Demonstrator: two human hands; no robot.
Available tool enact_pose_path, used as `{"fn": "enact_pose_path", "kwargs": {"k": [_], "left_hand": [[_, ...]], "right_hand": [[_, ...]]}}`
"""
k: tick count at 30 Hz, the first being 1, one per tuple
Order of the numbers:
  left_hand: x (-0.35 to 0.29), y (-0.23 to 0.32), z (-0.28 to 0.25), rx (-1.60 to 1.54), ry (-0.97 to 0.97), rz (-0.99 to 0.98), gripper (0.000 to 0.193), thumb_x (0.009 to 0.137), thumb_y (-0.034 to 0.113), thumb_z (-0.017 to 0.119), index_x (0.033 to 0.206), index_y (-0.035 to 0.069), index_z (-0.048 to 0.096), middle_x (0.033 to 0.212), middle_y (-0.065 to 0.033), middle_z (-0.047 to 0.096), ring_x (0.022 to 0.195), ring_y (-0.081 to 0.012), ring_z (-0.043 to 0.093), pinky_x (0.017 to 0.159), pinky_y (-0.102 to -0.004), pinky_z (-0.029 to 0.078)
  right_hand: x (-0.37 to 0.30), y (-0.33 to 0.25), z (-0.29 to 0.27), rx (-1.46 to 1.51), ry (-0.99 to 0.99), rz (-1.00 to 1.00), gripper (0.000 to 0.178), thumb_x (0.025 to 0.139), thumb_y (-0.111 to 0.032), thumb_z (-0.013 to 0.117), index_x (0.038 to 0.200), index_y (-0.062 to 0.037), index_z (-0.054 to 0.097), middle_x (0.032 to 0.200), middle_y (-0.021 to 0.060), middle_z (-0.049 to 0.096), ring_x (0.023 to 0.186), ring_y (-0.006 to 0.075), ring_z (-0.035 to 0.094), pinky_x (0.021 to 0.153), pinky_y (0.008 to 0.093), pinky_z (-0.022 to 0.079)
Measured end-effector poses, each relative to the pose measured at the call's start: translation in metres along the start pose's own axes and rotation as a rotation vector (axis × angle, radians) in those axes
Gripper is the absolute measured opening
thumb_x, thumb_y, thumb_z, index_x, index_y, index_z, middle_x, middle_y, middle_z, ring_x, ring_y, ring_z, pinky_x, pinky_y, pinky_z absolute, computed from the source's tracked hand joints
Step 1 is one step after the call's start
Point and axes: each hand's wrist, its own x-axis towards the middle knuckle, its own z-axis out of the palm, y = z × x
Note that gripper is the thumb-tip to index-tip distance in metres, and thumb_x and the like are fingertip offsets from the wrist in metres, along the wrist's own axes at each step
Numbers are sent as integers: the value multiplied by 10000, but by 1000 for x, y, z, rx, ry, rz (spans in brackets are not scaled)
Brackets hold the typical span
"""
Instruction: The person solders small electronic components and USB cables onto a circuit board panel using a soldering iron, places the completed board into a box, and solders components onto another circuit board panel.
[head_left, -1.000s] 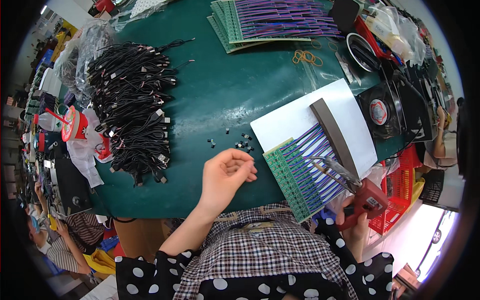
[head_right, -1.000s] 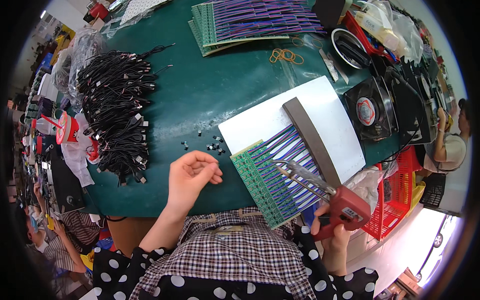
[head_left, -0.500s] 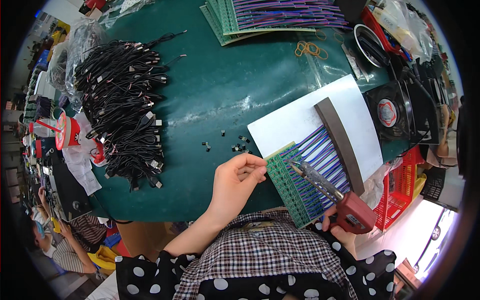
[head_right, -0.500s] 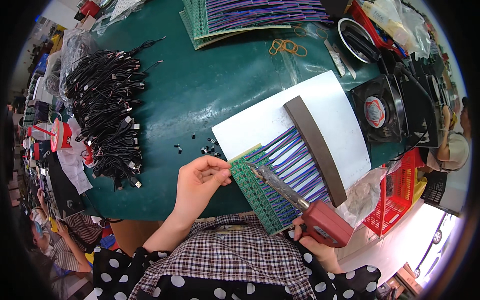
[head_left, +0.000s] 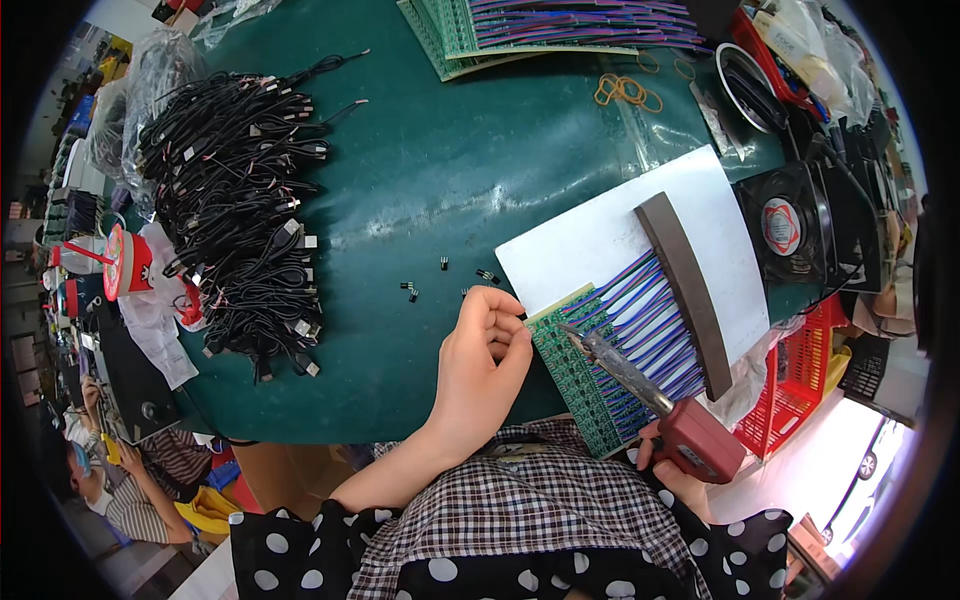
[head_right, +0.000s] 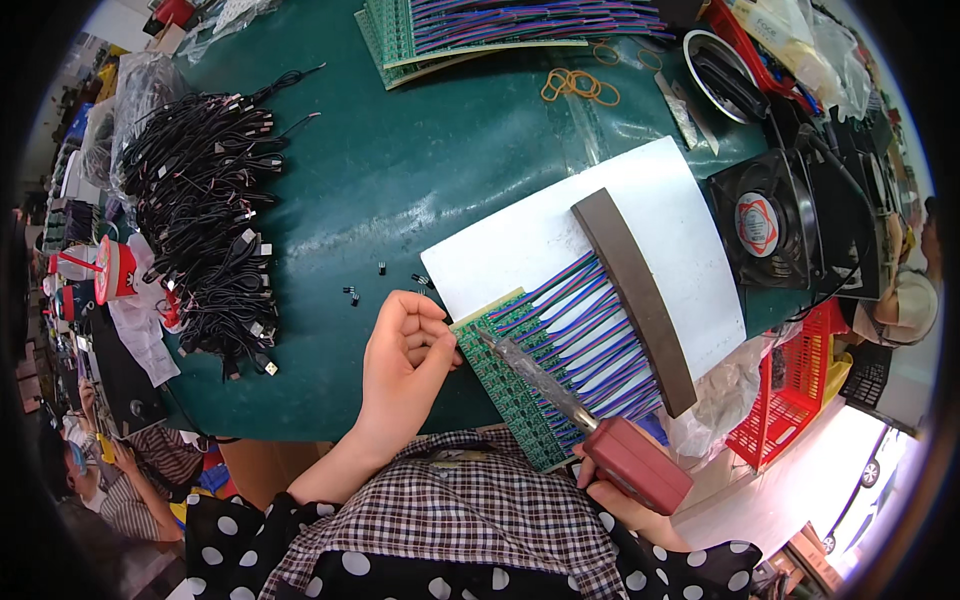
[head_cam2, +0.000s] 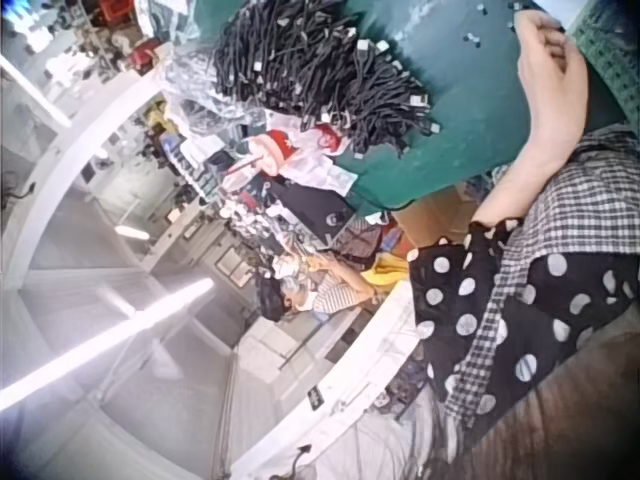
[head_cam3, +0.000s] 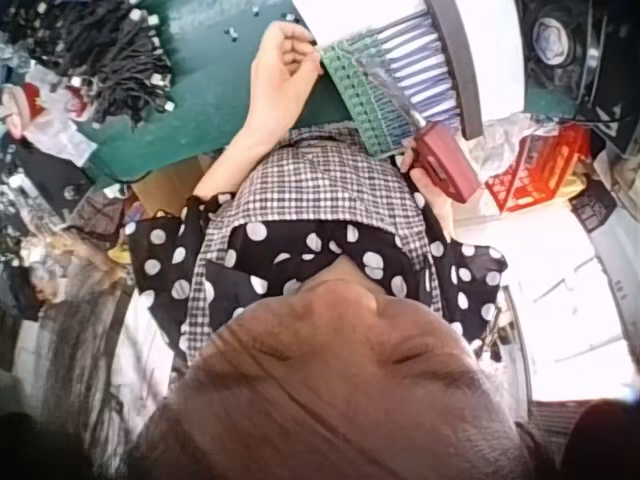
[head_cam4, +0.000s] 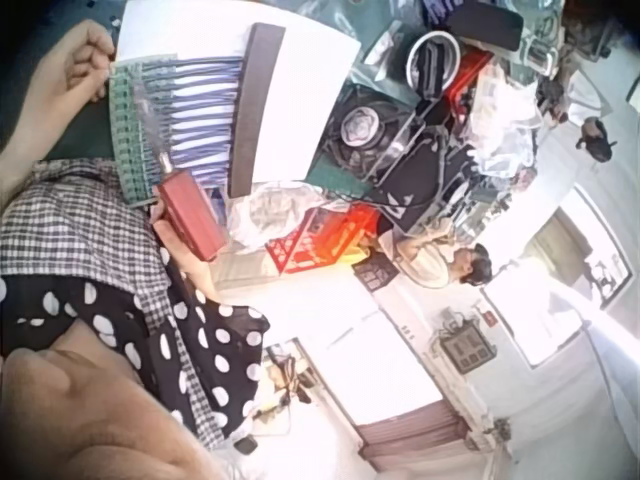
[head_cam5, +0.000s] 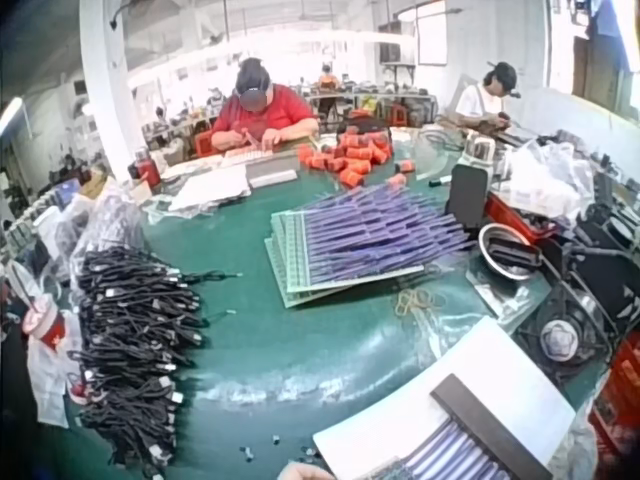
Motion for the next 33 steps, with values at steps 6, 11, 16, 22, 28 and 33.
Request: {"fn": "enact_pose_path", "kwargs": {"k": [6, 11, 16, 22, 28, 33], "left_hand": [[2, -6, 2, 5, 7, 61, 139, 887, -74, 488, 964, 24, 427, 849, -35, 525, 755, -69, 561, 662, -207, 488], [2, -9, 1, -28, -5, 64, 142, 888, -81, 476, 962, 28, 424, 862, -30, 516, 767, -65, 549, 665, -208, 479], [3, -9, 0, -70, -28, 62, 146, 888, -84, 470, 965, 31, 422, 866, -28, 515, 765, -65, 544, 669, -208, 468], [6, -8, -4, -97, -80, 44, 160, 883, -89, 472, 975, 31, 420, 863, -29, 518, 754, -69, 546, 669, -205, 462], [5, -9, -3, -141, -76, 39, 168, 877, -97, 467, 978, 28, 420, 854, -30, 519, 748, -72, 546, 662, -202, 458], [6, -10, -2, -152, -65, 43, 177, 871, -104, 460, 982, 29, 420, 856, -31, 515, 741, -70, 541, 658, -201, 454]], "right_hand": [[2, 11, -10, -294, -41, 12, 509, 769, -188, 727, 1163, 48, 508, 943, 87, 591, 719, 136, 574, 627, 252, 457], [9, 8, -3, -130, -32, 37, 497, 737, -79, 734, 1154, 84, 519, 866, 83, 630, 735, 113, 596, 651, 241, 486], [7, 15, -3, -100, -9, -20, 536, 735, -105, 747, 1169, 99, 508, 865, 81, 629, 734, 113, 601, 658, 228, 492], [8, 9, 0, -113, 4, -6, 510, 735, -94, 745, 1154, 94, 523, 873, 85, 634, 753, 113, 611, 667, 230, 497], [2, 16, -10, -578, 7, -64, 497, 704, -52, 740, 1135, 93, 539, 860, 79, 642, 762, 110, 630, 682, 237, 499], [6, 15, -3, -235, 24, -16, 555, 694, -49, 739, 1181, 91, 515, 793, 64, 639, 701, 112, 618, 659, 246, 493]]}}
